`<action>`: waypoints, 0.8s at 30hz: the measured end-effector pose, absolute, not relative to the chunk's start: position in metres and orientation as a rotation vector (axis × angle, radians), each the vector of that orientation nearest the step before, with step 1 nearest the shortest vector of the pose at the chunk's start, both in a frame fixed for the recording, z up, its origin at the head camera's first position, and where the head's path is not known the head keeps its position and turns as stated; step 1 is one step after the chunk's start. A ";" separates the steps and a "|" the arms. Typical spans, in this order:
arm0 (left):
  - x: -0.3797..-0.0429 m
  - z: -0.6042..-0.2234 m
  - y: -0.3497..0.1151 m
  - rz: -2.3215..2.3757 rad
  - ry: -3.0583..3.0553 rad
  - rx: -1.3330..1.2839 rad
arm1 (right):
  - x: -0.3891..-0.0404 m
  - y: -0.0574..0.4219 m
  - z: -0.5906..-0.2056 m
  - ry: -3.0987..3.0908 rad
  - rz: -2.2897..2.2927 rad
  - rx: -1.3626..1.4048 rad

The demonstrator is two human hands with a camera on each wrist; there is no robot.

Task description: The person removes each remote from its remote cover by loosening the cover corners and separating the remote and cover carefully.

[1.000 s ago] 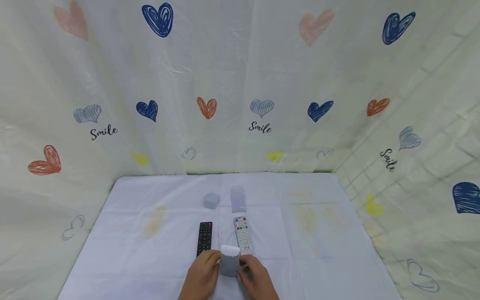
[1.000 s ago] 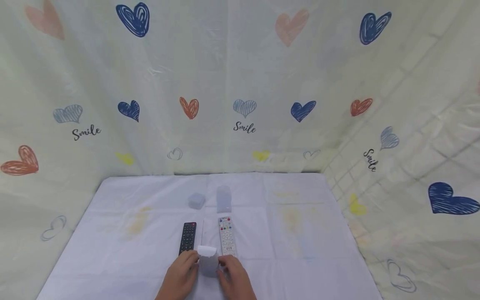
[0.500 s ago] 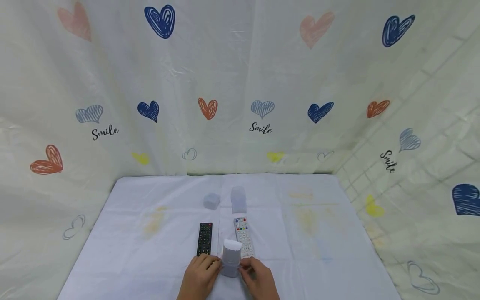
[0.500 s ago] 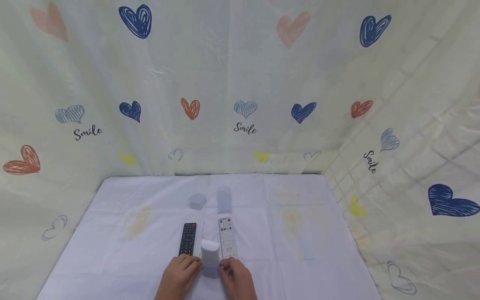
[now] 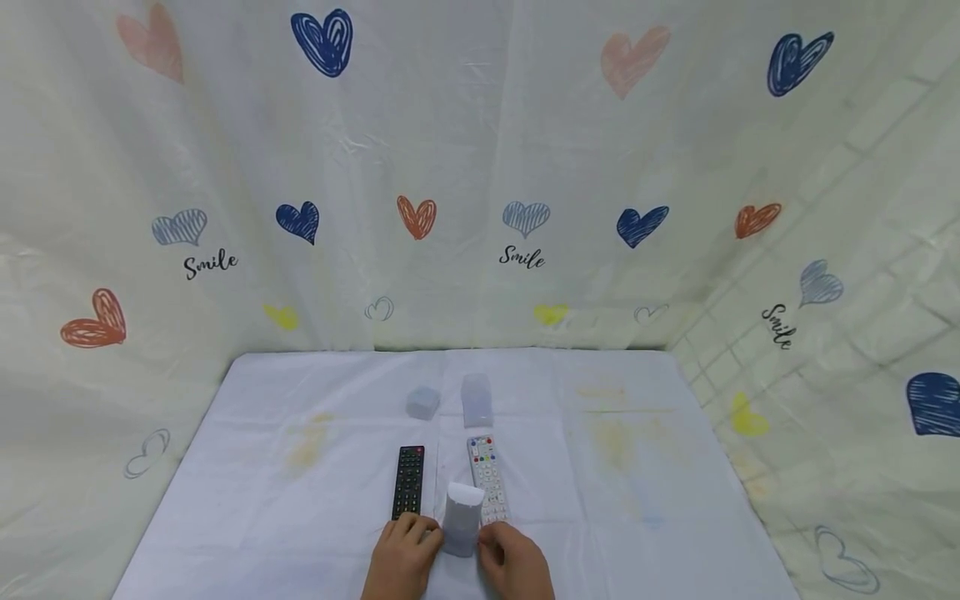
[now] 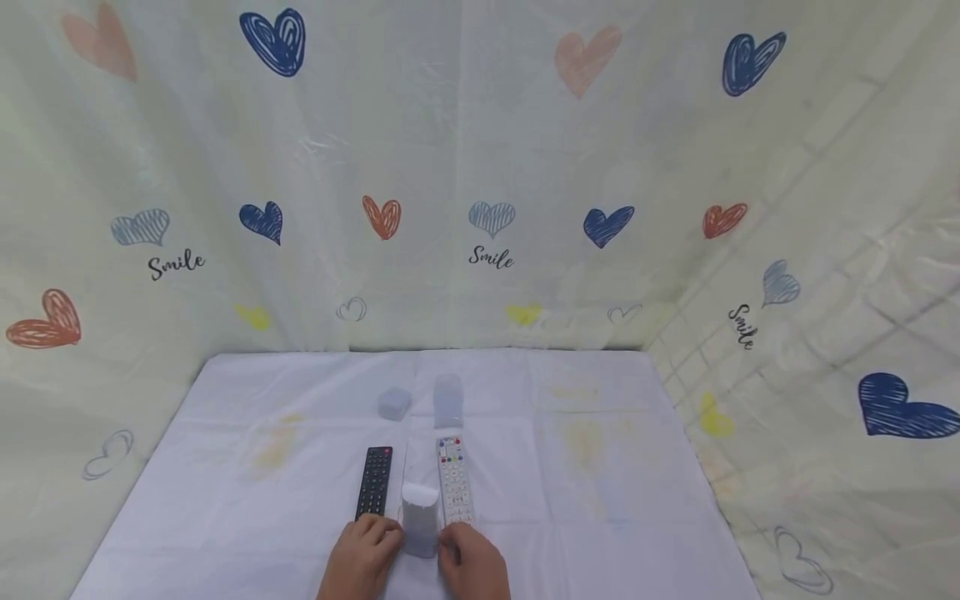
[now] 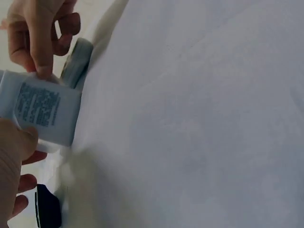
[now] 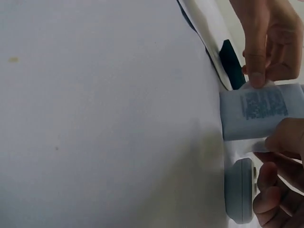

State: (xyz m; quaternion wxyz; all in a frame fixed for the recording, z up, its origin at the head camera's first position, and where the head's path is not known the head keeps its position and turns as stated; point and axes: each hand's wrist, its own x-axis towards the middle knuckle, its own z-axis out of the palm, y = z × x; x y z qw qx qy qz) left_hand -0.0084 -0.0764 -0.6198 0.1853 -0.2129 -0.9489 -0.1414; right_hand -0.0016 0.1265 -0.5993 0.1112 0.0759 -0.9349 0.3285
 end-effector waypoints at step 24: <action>-0.014 -0.624 -0.078 -0.210 -2.758 -0.734 | -0.003 0.106 -0.594 -3.073 0.633 0.044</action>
